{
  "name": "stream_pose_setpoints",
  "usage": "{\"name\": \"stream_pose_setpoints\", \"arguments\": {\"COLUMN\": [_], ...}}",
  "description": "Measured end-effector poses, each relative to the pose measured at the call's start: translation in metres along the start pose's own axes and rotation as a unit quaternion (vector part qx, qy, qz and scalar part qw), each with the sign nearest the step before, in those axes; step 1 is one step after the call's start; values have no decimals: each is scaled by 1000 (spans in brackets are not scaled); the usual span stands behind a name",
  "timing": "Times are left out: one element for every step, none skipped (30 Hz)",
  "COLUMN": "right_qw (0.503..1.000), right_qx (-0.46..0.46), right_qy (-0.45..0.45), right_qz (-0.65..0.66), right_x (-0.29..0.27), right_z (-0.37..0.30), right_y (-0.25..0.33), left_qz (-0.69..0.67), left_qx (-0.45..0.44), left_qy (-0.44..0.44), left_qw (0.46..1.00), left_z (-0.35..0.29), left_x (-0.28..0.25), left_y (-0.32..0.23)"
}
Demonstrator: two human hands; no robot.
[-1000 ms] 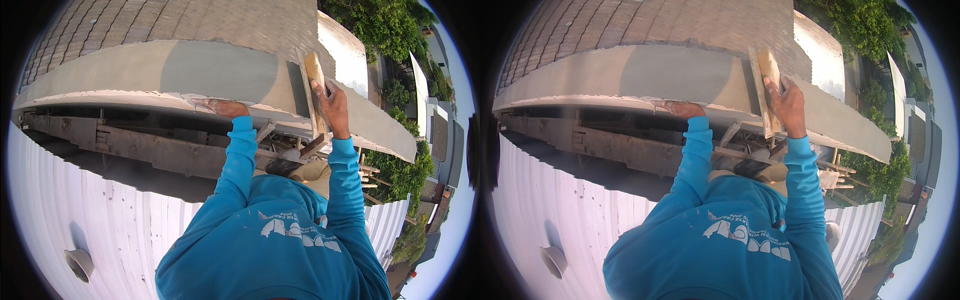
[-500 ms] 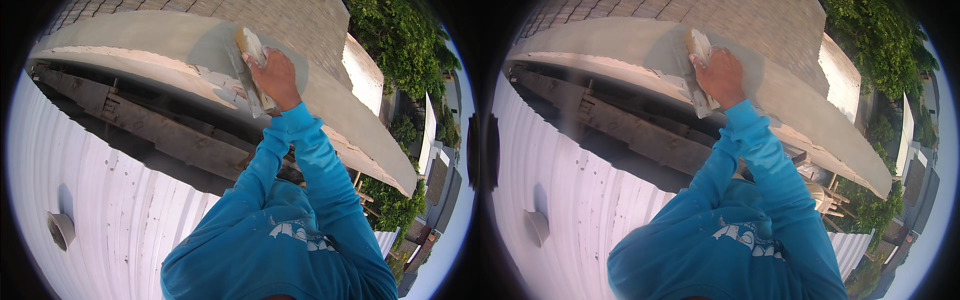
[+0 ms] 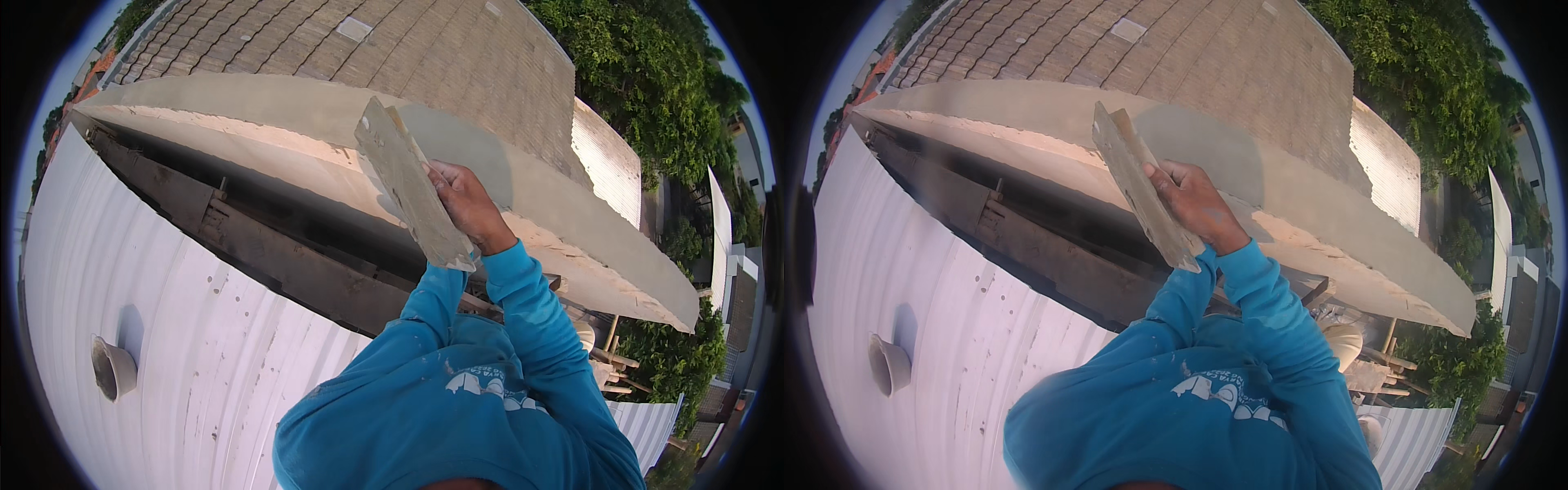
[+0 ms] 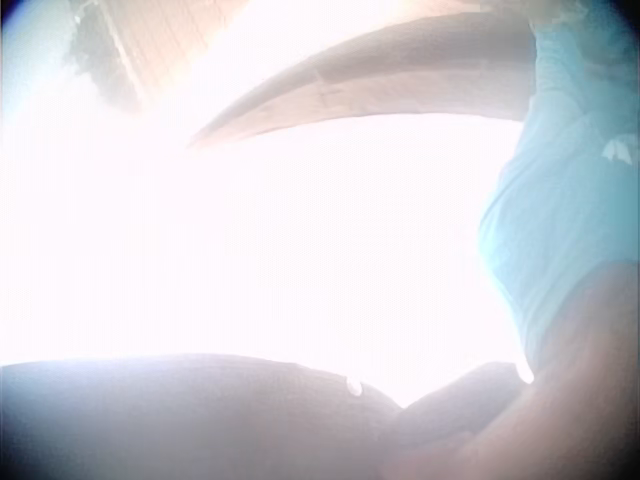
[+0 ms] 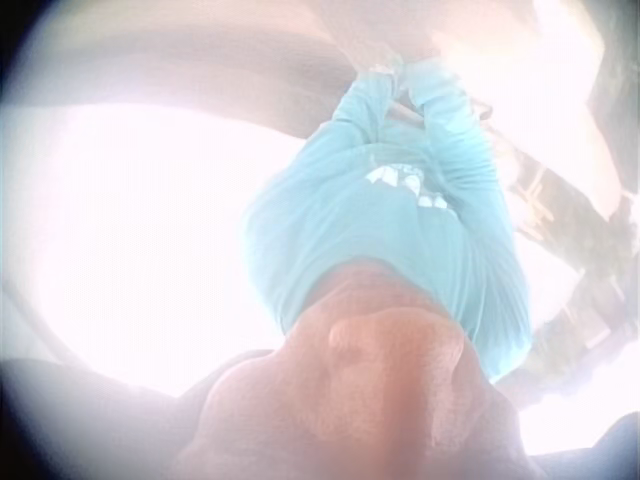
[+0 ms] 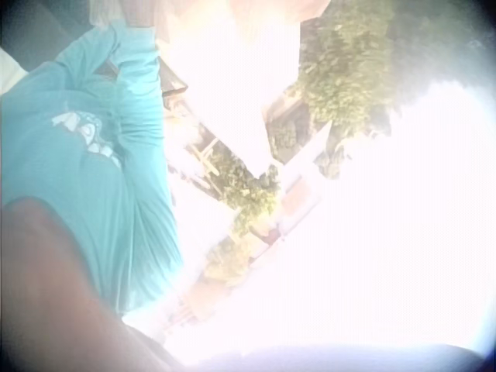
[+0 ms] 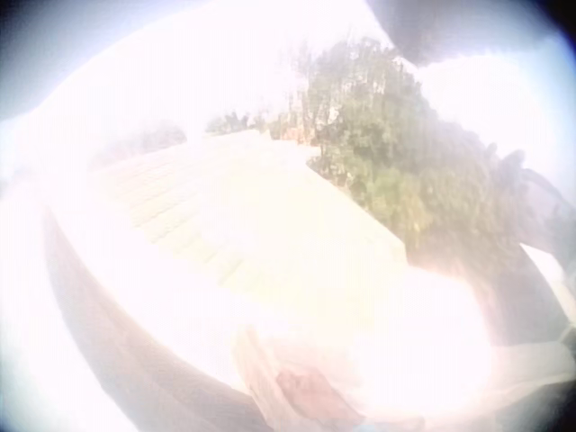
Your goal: The person applies wet cement to a sloped roof edge using a trowel and a wooden float. They repeatedly scoop cement from a bucket, spread it along the roof surface, and smooth the layer to create an even finish.
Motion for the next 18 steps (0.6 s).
{"name": "stream_pose_setpoints", "arguments": {"right_qw": [991,990,984,974,959,940,916,884,860,840,826,815,812,811,803,797,803,808], "right_qx": [-65,-50,-32,-4,-4,-11,-20,-33,-43,-50,-59,-71,-84,-98,-112,-127,-141,-152], "right_qy": [-32,-95,-159,-214,-256,-291,-331,-374,-405,-433,-453,-464,-459,-454,-462,-464,-441,-415], "right_qz": [112,96,79,69,123,177,227,279,307,322,331,339,350,356,360,364,376,391], "right_x": [-28,-66,-107,-144,-157,-169,-183,-191,-194,-195,-194,-190,-184,-176,-170,-165,-156,-144], "right_z": [-21,-46,-71,-96,-126,-155,-186,-216,-240,-259,-277,-289,-288,-290,-301,-307,-297,-290], "right_y": [-11,-46,-81,-124,-148,-172,-196,-215,-226,-235,-241,-241,-237,-233,-234,-230,-224,-216], "left_qz": [0,6,15,25,35,59,81,107,121,76,31,-16,-36,-53,-70,-83,-80,-75], "left_qx": [0,0,-4,-3,-8,-13,-18,-20,-23,-78,-132,-183,-230,-276,-348,-413,-437,-460], "left_qy": [-32,-52,-55,-46,-21,35,96,154,195,196,197,189,268,348,465,572,620,665], "left_qw": [999,999,998,999,999,998,992,982,973,975,971,965,935,894,811,704,647,583], "left_z": [14,26,39,46,53,57,57,60,60,48,27,12,3,-7,-38,-74,-93,-113], "left_x": [7,12,20,23,30,27,27,21,14,1,-12,-29,-45,-59,-58,-58,-65,-69], "left_y": [0,0,-2,-2,3,12,20,35,59,48,18,1,17,34,6,-44,-69,-82]}}
Point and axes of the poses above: each hand's wrist, its own z-axis towards the middle knuckle, its own x-axis out of the palm, y = z × x, the point moved 5 cm from there along z, towards the middle knuckle, and after that the axes turned 10 degrees about -z, right-handed, at the moved point
